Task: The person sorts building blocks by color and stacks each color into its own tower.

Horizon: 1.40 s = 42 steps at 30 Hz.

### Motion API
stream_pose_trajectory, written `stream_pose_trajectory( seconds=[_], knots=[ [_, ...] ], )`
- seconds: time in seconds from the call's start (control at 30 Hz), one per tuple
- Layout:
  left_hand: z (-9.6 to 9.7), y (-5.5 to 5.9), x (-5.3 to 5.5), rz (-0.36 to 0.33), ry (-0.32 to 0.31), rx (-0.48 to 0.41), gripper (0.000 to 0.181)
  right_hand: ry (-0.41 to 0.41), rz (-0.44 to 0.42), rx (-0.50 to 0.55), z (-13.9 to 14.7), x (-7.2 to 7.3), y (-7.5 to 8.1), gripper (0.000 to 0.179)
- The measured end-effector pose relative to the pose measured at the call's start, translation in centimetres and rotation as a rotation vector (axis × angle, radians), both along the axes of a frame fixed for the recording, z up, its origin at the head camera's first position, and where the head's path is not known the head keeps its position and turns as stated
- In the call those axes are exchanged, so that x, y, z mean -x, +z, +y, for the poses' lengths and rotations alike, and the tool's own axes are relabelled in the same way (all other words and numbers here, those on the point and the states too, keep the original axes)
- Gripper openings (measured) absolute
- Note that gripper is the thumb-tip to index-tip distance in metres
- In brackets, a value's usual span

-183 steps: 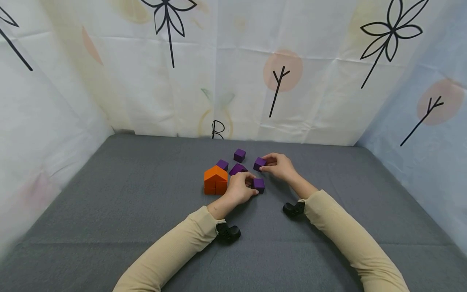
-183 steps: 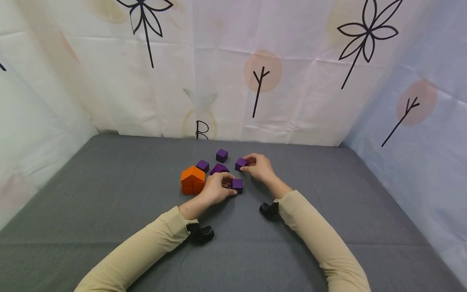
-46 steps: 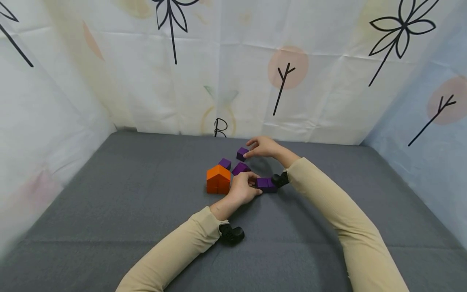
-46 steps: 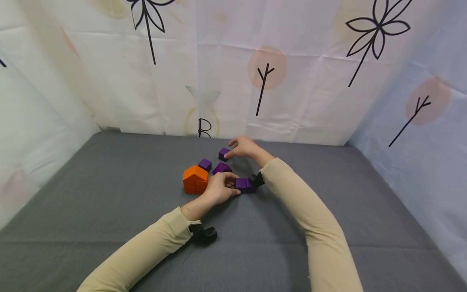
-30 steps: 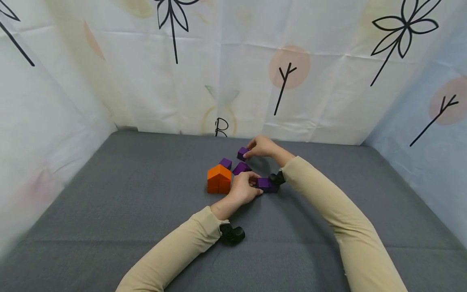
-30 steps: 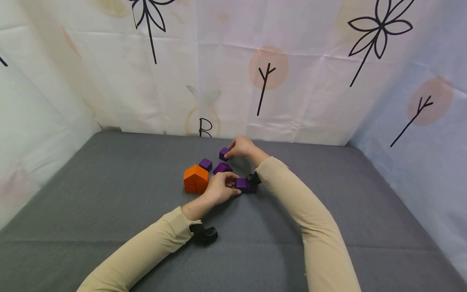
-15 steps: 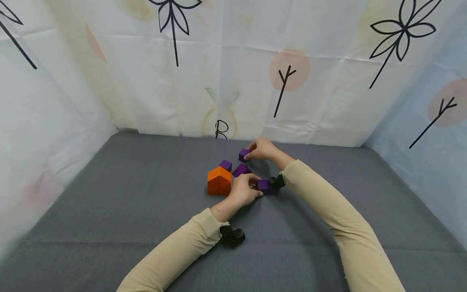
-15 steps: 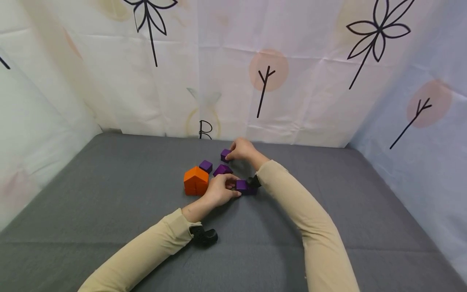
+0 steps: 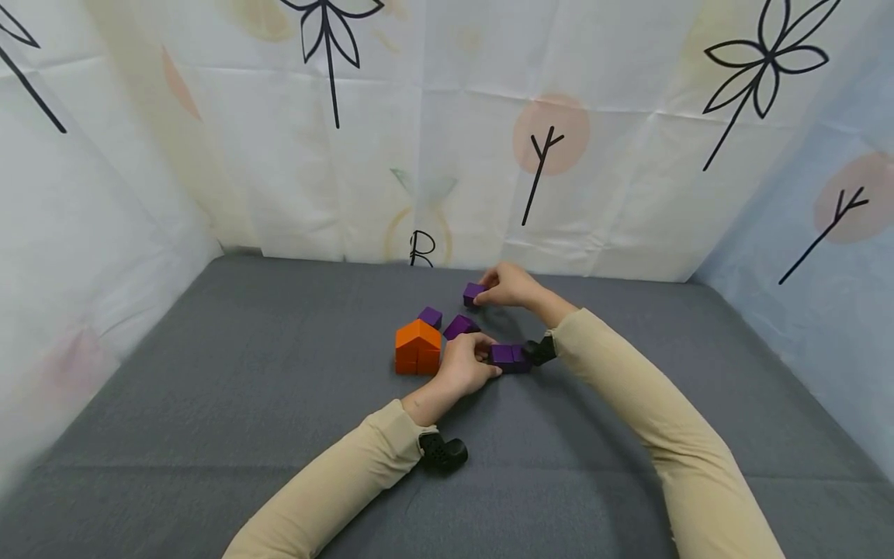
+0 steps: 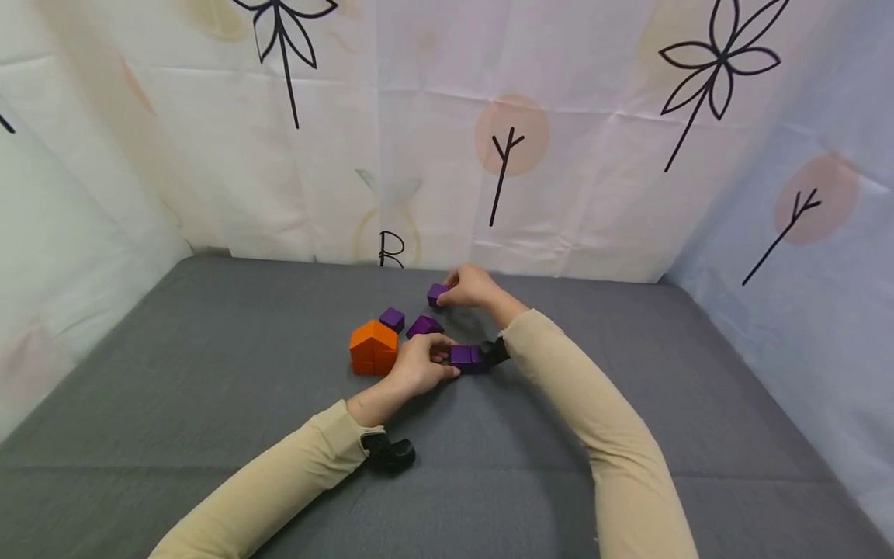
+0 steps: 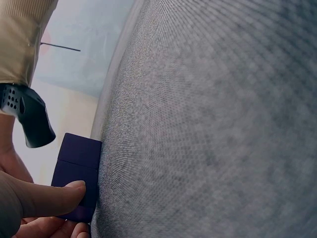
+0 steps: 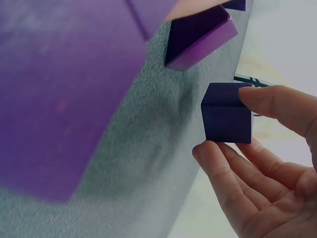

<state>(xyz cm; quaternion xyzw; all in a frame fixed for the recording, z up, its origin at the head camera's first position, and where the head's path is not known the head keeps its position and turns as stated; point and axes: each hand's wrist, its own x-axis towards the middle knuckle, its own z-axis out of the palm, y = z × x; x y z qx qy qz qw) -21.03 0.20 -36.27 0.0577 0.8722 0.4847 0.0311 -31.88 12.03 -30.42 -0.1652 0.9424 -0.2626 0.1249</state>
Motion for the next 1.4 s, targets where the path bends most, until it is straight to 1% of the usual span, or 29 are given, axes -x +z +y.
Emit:
stream_pose_trajectory(
  seconds=[0.17,0.37,0.63,0.8,1.0,1.2,1.4],
  knots=[
    [0.0,-0.1,0.1,0.000,-0.001,0.003,0.028,0.009,0.002,0.011,1.0,-0.2,0.1,0.043],
    [0.1,-0.1,0.1,-0.002,0.002,0.005,0.029,0.025,-0.028,0.061,2.3,-0.6,-0.1,0.042],
    [0.1,-0.2,0.2,-0.006,0.011,0.006,0.029,0.069,-0.023,0.136,3.7,-1.9,-0.1,0.040],
    [0.1,-0.2,0.2,-0.012,0.016,0.014,0.030,0.084,-0.032,0.173,4.2,-2.7,0.0,0.040],
    [0.2,-0.2,0.1,-0.021,0.013,0.018,0.032,0.097,-0.032,0.208,5.1,-3.7,-0.4,0.040],
    [0.2,-0.2,0.0,-0.003,0.009,0.010,0.032,0.108,-0.028,0.240,5.9,-4.5,-0.6,0.039],
    [0.2,-0.1,-0.1,0.002,0.009,0.011,0.031,0.150,-0.009,0.251,6.8,-5.1,-0.7,0.039]
  ],
)
